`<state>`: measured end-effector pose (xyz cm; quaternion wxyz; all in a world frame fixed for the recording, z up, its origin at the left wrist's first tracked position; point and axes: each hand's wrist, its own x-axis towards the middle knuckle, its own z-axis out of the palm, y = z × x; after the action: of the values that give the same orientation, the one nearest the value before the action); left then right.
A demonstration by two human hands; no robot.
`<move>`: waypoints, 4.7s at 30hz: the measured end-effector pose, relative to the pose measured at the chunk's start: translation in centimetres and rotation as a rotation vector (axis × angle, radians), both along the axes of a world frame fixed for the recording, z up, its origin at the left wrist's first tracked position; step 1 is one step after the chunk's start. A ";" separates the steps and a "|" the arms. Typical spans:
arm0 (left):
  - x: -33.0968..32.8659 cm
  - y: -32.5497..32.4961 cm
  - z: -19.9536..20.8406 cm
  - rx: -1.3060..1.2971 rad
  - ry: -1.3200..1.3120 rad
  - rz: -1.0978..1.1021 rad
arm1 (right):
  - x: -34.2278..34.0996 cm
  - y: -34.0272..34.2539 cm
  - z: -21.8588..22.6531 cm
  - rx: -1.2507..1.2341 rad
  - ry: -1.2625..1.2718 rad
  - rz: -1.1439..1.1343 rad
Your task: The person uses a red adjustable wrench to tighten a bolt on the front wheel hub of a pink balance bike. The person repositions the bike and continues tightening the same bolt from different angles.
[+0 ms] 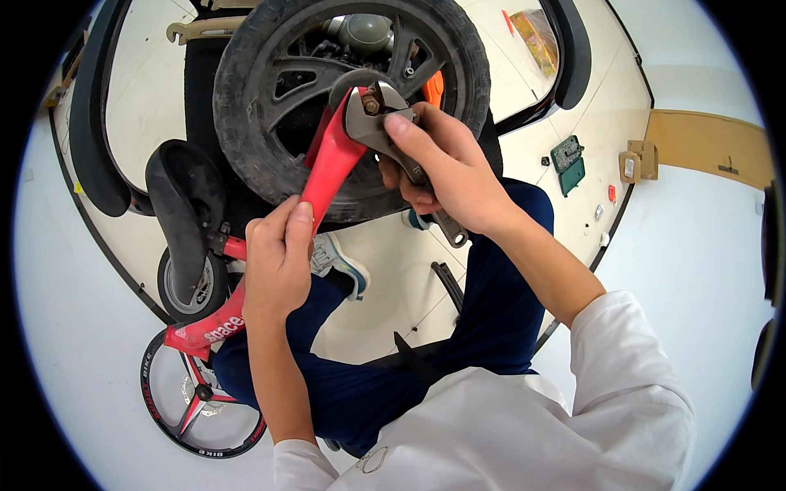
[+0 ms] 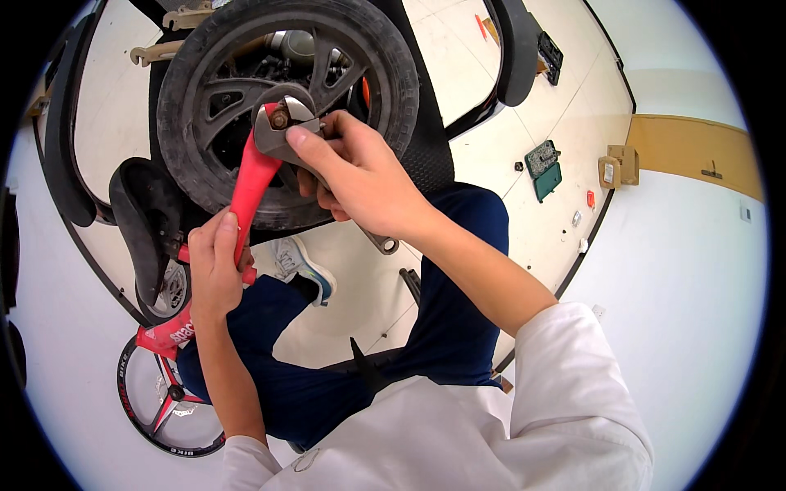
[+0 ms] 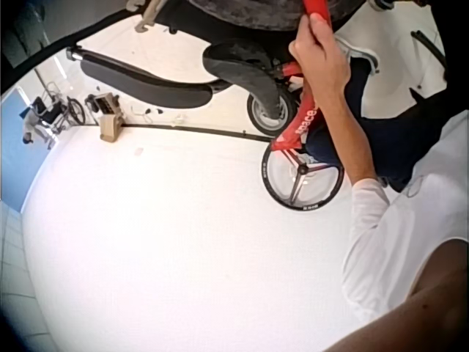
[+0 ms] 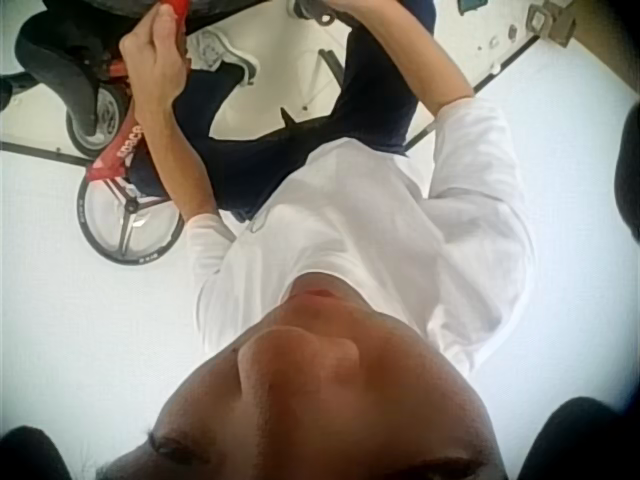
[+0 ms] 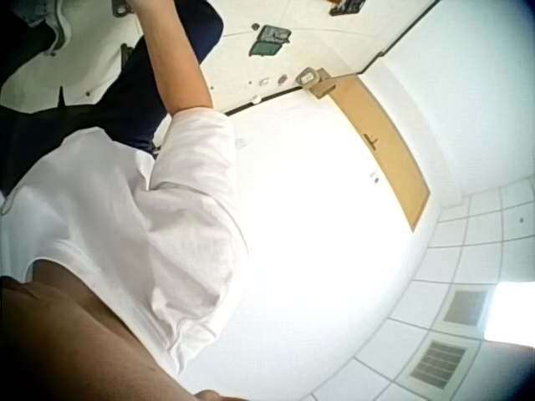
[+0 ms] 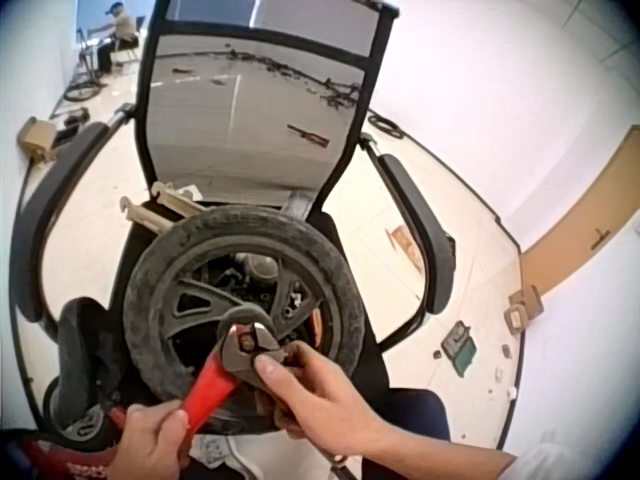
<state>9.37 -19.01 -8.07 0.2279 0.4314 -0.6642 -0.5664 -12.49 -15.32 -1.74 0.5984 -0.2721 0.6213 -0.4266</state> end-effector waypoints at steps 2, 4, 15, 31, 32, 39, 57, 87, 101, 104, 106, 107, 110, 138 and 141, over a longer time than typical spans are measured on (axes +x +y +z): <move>0.0 0.0 0.0 0.006 0.002 -0.001 | 0.1 0.0 -0.2 -0.007 0.016 0.011; 0.0 0.0 0.1 0.011 0.004 0.001 | 0.0 0.1 -0.5 -0.036 0.051 0.016; 0.1 0.0 -0.3 0.027 0.050 0.026 | -0.8 0.2 -0.2 0.024 0.022 -0.015; 0.1 0.2 0.1 0.032 0.010 -0.003 | 0.2 1.0 -1.1 -0.023 0.369 0.151; 0.1 0.2 0.0 0.022 0.014 -0.008 | 0.2 1.1 -1.2 -0.028 0.346 0.137; 0.1 0.1 0.0 0.030 0.045 0.005 | -0.2 0.9 -0.5 -0.009 0.268 0.158; -0.1 -0.1 0.2 0.007 -0.011 0.000 | -0.6 0.6 -0.9 -0.072 0.449 0.206; 0.0 -0.2 0.0 0.067 0.008 0.014 | -6.6 -5.9 3.8 0.019 0.689 0.852; 0.2 -0.1 -0.1 0.069 -0.007 0.013 | -7.2 -7.2 3.9 0.125 0.593 0.966; 0.1 -0.1 -0.3 0.056 -0.003 0.009 | -5.9 -4.1 2.6 0.128 0.461 0.716; 0.1 -0.1 -0.4 0.052 -0.004 0.004 | -5.0 -2.6 1.7 0.042 0.289 0.609; 0.1 -0.1 -0.3 0.061 -0.007 0.012 | -4.5 -2.2 1.2 0.016 0.262 0.567; 0.1 -0.2 -0.3 0.079 -0.003 0.024 | -3.5 -1.5 0.3 -0.013 0.217 0.469; 0.2 -0.3 0.2 0.036 0.016 0.007 | -5.8 -3.9 1.3 -0.066 0.576 0.673; 0.3 -0.2 0.1 0.044 0.016 0.010 | -5.8 -4.4 2.3 -0.103 0.627 0.738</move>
<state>9.63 -19.21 -7.95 0.2266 0.4350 -0.6474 -0.5833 -18.27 -19.69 0.52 0.4797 -0.6189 0.6116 -0.1135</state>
